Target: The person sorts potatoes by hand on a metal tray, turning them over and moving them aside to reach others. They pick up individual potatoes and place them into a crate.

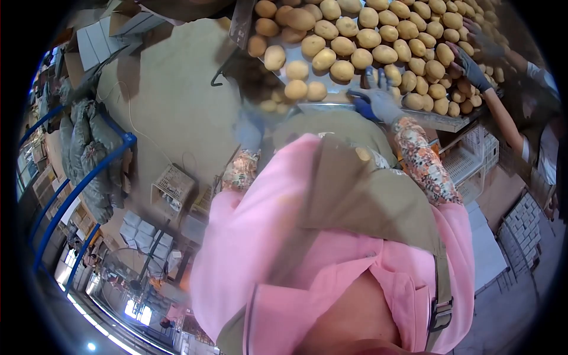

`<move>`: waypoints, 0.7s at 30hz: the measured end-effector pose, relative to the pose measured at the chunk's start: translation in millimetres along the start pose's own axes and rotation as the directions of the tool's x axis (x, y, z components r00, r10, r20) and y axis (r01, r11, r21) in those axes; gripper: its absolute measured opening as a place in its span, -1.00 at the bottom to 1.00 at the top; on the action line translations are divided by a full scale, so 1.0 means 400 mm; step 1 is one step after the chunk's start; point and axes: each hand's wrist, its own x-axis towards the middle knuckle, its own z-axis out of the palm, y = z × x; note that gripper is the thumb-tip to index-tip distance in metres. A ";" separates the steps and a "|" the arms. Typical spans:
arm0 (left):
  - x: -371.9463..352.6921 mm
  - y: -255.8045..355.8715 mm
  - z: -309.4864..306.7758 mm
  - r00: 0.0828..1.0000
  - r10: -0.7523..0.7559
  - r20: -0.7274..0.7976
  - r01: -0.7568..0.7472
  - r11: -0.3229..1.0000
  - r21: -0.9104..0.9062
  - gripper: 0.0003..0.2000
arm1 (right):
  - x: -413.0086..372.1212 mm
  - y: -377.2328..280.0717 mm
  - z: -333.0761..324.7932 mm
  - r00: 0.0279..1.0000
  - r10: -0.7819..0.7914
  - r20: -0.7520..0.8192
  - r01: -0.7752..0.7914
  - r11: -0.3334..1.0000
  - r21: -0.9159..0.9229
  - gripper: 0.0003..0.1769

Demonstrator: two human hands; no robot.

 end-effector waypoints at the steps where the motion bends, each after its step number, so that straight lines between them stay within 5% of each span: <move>1: 0.000 0.038 0.002 0.941 -0.085 -0.327 0.101 0.994 0.032 -0.51 | 0.018 -0.027 0.031 0.997 -0.077 -0.018 0.079 0.975 0.208 -0.58; 2: 0.013 0.066 0.017 0.772 -0.144 -0.619 0.204 0.979 0.027 -0.42 | 0.035 -0.056 0.043 0.988 -0.145 -0.053 0.154 0.902 0.403 -0.56; 3: 0.035 0.089 0.033 0.773 -0.144 -0.618 0.202 0.979 0.024 -0.42 | 0.046 -0.103 0.023 0.987 -0.161 -0.025 0.159 0.923 0.350 -0.53; 4: 0.066 0.107 0.059 0.750 -0.350 -0.561 0.377 0.923 -0.071 -0.39 | 0.053 -0.145 0.006 0.984 -0.177 0.005 0.168 0.940 0.297 -0.49; 5: 0.097 0.113 0.086 0.689 -0.540 -0.483 0.543 0.826 -0.149 -0.35 | 0.074 -0.158 0.024 0.965 -0.256 -0.053 0.244 0.808 0.537 -0.44; 6: 0.143 0.066 0.135 0.689 -0.541 -0.482 0.544 0.826 -0.149 -0.35 | 0.094 -0.168 0.042 0.940 -0.314 -0.132 0.307 0.610 0.731 -0.39; 7: 0.199 -0.026 0.211 0.788 -0.580 -0.208 0.552 0.814 -0.179 -0.33 | 0.096 -0.182 0.019 0.940 -0.315 -0.132 0.307 0.611 0.730 -0.39; 8: 0.236 -0.088 0.279 0.823 -0.562 0.083 0.566 0.799 -0.205 -0.31 | 0.096 -0.194 -0.026 0.877 -0.472 -0.091 0.304 0.398 0.866 -0.38; 9: 0.247 -0.116 0.341 0.824 -0.561 0.082 0.565 0.798 -0.209 -0.31 | 0.093 -0.197 -0.060 0.781 -0.619 -0.089 0.242 0.169 0.955 -0.36; 11: 0.244 -0.132 0.388 0.734 -0.214 0.645 0.648 0.505 -0.569 -0.37 | 0.071 -0.172 -0.087 0.860 -0.497 -0.112 0.214 0.153 0.965 -0.41; 12: 0.223 -0.130 0.384 0.734 -0.214 0.645 0.648 0.506 -0.570 -0.37 | 0.060 -0.151 -0.089 0.922 -0.365 -0.129 0.188 0.132 0.973 -0.45; 13: 0.153 -0.090 0.311 0.937 -0.108 0.332 0.269 0.831 -0.487 -0.46 | 0.067 -0.117 -0.061 0.974 -0.202 -0.103 0.158 0.278 0.947 -0.48; 14: 0.087 -0.057 0.243 0.989 0.140 0.040 -0.129 0.970 -0.208 -0.54 | 0.071 -0.058 -0.027 0.965 -0.115 -0.236 0.261 0.531 0.806 -0.44; 15: 0.048 -0.048 0.220 0.998 -0.054 0.041 0.068 0.863 -0.500 -0.64 | 0.062 0.010 0.012 0.921 -0.070 -0.382 0.302 0.747 0.592 -0.40; 17: 0.109 -0.194 0.423 0.997 0.082 0.006 -0.063 0.806 -0.589 -0.66 | 0.016 0.104 0.083 0.943 -0.010 -0.332 0.110 0.953 0.283 -0.32; 18: 0.138 -0.263 0.520 0.989 0.149 -0.012 -0.123 0.766 -0.631 -0.67 | 0.006 0.109 0.102 0.943 -0.016 -0.332 0.115 0.953 0.281 -0.32; 20: 0.131 -0.237 0.466 0.985 0.173 0.017 -0.129 0.795 -0.593 -0.64 | -0.035 0.058 0.076 0.993 0.110 -0.046 -0.104 0.987 0.118 -0.27; 21: 0.112 -0.194 0.409 0.989 0.145 -0.008 -0.120 0.787 -0.606 -0.64 | -0.026 0.025 0.079 0.990 0.134 -0.051 -0.126 0.983 0.135 -0.29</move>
